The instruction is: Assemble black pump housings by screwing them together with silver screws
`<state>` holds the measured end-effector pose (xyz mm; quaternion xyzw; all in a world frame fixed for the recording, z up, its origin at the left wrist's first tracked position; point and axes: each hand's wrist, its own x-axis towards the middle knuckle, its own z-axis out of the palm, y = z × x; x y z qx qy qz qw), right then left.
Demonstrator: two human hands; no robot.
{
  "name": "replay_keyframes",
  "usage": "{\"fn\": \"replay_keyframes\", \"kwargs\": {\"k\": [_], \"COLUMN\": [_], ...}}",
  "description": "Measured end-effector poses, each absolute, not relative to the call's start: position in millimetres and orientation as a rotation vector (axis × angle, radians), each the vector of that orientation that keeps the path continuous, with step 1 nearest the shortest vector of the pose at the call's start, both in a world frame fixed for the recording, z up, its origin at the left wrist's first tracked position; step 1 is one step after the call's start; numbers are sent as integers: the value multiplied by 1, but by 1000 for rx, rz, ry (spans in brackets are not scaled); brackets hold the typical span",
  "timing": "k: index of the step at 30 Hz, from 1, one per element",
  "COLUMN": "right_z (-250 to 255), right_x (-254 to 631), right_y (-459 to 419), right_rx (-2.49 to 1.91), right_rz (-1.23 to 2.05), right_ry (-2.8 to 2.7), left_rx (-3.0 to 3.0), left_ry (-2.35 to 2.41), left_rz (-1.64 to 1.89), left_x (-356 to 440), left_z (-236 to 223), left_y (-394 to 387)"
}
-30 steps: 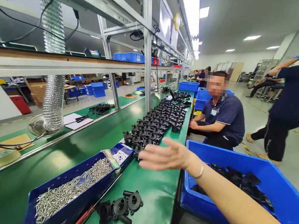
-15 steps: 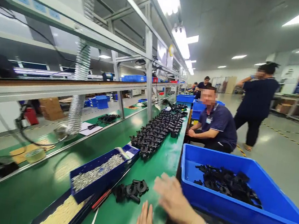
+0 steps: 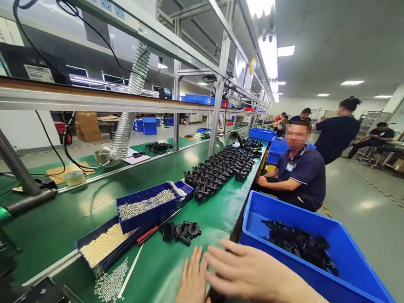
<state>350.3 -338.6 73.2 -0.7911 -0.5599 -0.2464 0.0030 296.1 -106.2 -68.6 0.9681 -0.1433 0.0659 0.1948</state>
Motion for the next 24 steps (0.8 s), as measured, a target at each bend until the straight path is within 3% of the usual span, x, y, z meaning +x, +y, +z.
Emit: {"fn": "replay_keyframes", "kwargs": {"k": [2, 5, 8, 15, 24], "right_z": [56, 17, -21, -70, -80], "right_x": [370, 402, 414, 398, 389], "right_y": [-350, -395, -445, -464, -447], "right_rx": [-2721, -3114, -3199, -3242, -3296], "right_rz": [-608, -449, -317, -218, -263], "right_ry": [-1554, -643, -237, 67, 183], "left_rx": [2811, 2936, 2969, 2940, 2987], "left_ry": [-350, -351, -380, -380, -379], "left_rz": [225, 386, 600, 660, 605], "left_x": [296, 295, 295, 303, 305], "left_z": [-74, -83, -93, -109, -102], "left_y": [-114, -126, -132, -134, -132]}}
